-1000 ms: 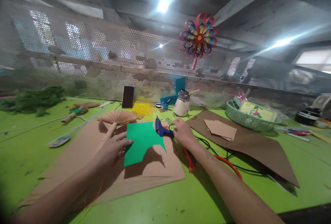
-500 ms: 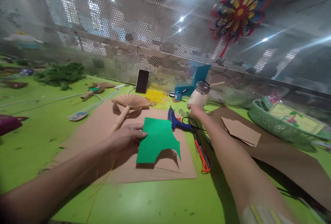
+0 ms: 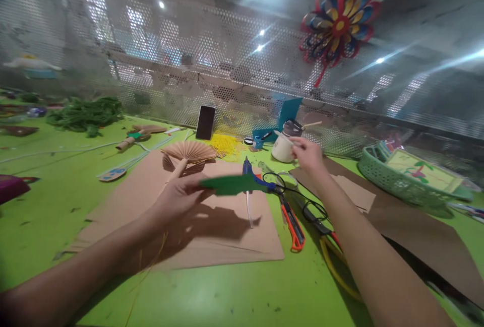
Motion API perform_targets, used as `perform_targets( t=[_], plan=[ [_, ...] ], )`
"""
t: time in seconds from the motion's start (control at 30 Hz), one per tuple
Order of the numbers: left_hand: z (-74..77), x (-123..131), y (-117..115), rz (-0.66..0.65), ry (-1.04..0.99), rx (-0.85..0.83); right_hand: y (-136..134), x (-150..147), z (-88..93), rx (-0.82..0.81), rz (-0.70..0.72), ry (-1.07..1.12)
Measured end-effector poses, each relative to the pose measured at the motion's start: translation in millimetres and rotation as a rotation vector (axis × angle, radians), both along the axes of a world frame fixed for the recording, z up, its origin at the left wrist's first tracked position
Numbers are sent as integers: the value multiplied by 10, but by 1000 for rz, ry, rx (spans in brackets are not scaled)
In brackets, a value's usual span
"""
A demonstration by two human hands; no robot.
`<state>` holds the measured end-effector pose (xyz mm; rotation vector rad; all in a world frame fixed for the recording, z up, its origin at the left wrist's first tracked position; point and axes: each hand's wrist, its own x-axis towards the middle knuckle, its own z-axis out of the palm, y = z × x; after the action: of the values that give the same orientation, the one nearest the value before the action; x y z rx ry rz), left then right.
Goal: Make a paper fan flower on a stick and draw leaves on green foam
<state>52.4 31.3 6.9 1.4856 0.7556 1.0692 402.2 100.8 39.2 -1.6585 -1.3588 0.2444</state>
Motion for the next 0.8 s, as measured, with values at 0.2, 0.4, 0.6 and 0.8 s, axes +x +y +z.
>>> perform_targets(
  t=[0.2,0.4,0.6,0.8],
  plan=[
    [39,-114,-289,168,248,1208,-731,-83,-32,266,81,299],
    [88,-107,-369,158,295,1581,-885,-231,-155,394,82,520],
    [107,-99,-361,153,306,1603,-844,-263,-220,422,85,662],
    [74,-125,-353,162,306,1561,-825,-241,-299,393,107,784]
  ],
)
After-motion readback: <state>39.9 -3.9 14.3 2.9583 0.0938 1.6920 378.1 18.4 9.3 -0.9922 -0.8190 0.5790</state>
